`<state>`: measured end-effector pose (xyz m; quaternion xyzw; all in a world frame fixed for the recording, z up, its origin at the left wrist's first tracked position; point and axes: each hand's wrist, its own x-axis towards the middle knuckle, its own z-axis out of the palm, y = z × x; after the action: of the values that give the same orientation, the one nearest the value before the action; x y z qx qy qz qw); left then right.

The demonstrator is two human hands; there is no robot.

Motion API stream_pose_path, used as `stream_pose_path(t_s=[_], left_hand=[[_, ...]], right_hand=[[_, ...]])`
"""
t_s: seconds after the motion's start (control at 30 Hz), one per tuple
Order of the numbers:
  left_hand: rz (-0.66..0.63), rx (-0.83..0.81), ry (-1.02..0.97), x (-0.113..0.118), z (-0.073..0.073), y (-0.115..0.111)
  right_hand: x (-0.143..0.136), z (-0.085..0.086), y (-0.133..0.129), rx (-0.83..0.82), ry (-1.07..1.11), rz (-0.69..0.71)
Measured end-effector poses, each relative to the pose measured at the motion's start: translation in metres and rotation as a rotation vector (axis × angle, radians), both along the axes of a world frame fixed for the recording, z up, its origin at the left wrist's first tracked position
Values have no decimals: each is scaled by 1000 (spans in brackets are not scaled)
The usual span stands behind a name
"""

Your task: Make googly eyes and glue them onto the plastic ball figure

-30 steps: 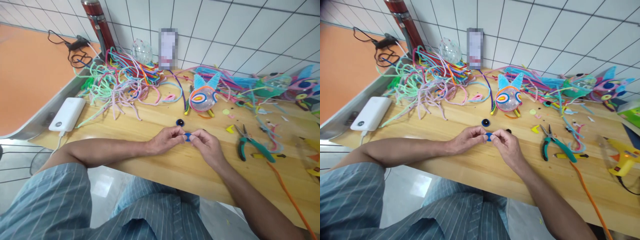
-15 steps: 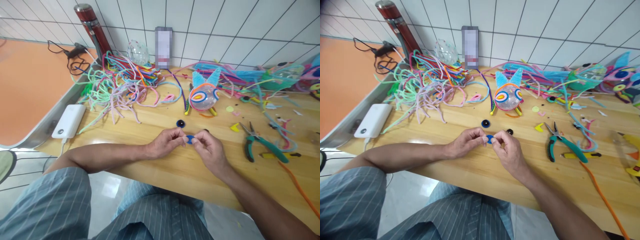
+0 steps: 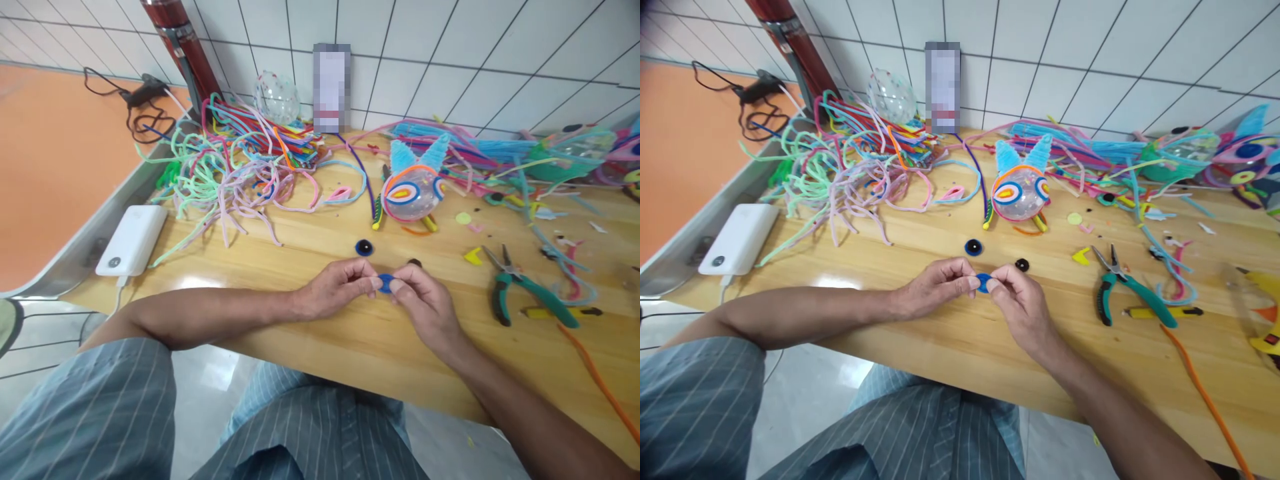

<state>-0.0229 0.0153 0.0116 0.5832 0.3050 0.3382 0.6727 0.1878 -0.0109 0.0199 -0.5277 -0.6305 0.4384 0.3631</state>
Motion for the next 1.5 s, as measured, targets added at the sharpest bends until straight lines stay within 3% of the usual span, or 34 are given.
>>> stream_pose_path(t_s=[0.13,0.23,0.57,0.87,1.07,1.17,1.37,1.5], left_hand=[[73,-20,6,2,-1,0],[111,-30,-1,3,-2,0],[-21,127,160,5,1,-4],[27,160,254,6,3,-5],[61,217,253,6,-1,-5],[42,199,248,6,-1,-5],[144,25,146,6,-5,-5],[103,7,123,4,-12,-3]], right_hand=[[5,0,2,-46,121,-9],[5,0,3,-41,45,-23],[9,-2,3,109,-142,9],[13,-2,8,30,-160,139],[8,5,7,73,-163,171],[7,2,5,92,-183,155],[6,-5,5,-10,-68,102],[5,-4,7,-9,-70,82]])
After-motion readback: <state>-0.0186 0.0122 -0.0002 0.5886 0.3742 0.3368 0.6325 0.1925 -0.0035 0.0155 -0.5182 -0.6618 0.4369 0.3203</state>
